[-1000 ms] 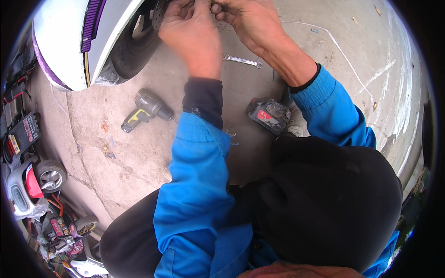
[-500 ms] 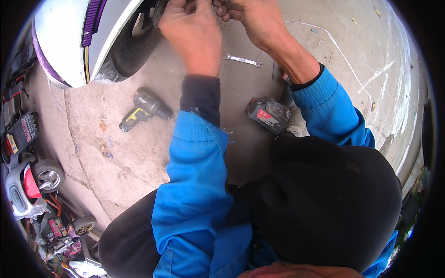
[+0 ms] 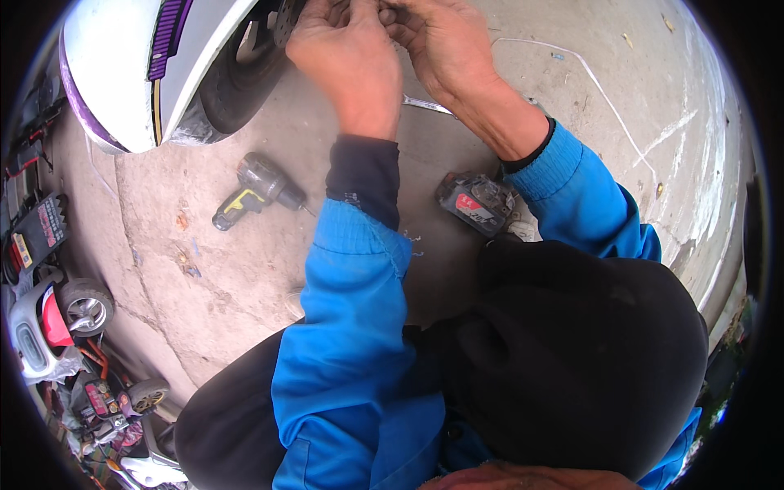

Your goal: The person uses a cordless impact wrench to remove bolts from the front wheel assembly of a white motorcycle. They then use a wrench to loosen additional fasteners and remove a metal bracket from the fork area.

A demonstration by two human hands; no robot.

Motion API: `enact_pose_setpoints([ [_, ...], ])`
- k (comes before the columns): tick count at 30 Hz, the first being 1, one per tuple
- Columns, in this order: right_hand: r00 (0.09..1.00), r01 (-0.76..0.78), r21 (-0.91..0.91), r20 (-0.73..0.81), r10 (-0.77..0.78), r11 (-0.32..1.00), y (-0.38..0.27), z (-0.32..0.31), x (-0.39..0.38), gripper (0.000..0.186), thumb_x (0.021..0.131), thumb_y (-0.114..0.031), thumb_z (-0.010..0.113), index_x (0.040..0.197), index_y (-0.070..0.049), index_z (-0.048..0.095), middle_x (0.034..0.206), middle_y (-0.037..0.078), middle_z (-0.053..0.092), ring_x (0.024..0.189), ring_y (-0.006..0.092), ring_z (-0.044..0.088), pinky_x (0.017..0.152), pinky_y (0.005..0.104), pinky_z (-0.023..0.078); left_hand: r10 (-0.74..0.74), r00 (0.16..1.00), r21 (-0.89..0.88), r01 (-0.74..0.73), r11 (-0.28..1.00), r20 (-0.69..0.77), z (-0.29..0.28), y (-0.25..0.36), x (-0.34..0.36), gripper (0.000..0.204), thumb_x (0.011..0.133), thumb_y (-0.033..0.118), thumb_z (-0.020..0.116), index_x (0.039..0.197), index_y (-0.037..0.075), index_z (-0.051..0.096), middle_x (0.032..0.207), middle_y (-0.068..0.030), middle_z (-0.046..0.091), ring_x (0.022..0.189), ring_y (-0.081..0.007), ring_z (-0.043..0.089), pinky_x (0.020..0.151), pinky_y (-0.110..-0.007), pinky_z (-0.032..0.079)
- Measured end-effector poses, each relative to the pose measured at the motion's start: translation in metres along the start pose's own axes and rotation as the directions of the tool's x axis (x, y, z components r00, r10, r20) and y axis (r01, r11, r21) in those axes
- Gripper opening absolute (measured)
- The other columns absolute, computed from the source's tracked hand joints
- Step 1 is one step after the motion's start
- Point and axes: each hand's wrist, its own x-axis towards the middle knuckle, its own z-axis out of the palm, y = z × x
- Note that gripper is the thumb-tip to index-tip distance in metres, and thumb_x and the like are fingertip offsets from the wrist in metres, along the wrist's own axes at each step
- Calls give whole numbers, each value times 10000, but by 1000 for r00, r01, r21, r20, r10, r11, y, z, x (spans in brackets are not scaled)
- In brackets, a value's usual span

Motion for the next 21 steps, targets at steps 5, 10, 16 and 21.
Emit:
enact_pose_setpoints([
  [5,1000,9,84,23,-11,996,3,4,-3,180,977,-144,690,1059,17,697,928,87,722,792,167,664,735,291,530,-42,999,-166,42,985,7,-3,-7,-1,105,950,15,675,1006,-64,716,876,-84,726,732,-103,645,640,-236,504],
  [10,999,-18,-18,51,19,1000,-4,3,-1,189,986,-157,683,1046,20,706,887,77,709,774,157,653,716,281,520,-167,981,-382,191,904,96,-6,-16,9,63,939,2,678,980,-44,691,813,-59,679,674,-116,605,601,-244,473],
  [16,985,13,-187,174,20,982,-17,-13,8,196,996,-169,678,1036,18,719,868,72,707,752,139,643,692,264,505,-131,991,-324,135,936,35,-2,-11,7,125,895,-8,730,982,-30,643,805,-67,664,666,-135,615,598,-248,482],
  [21,994,-48,-77,95,56,996,-13,-3,-5,191,998,-157,669,1034,23,719,876,64,714,747,137,646,690,267,502,-172,985,-272,174,946,33,-5,4,4,178,879,-18,753,999,-38,625,846,-78,666,675,-147,632,619,-248,507],
])
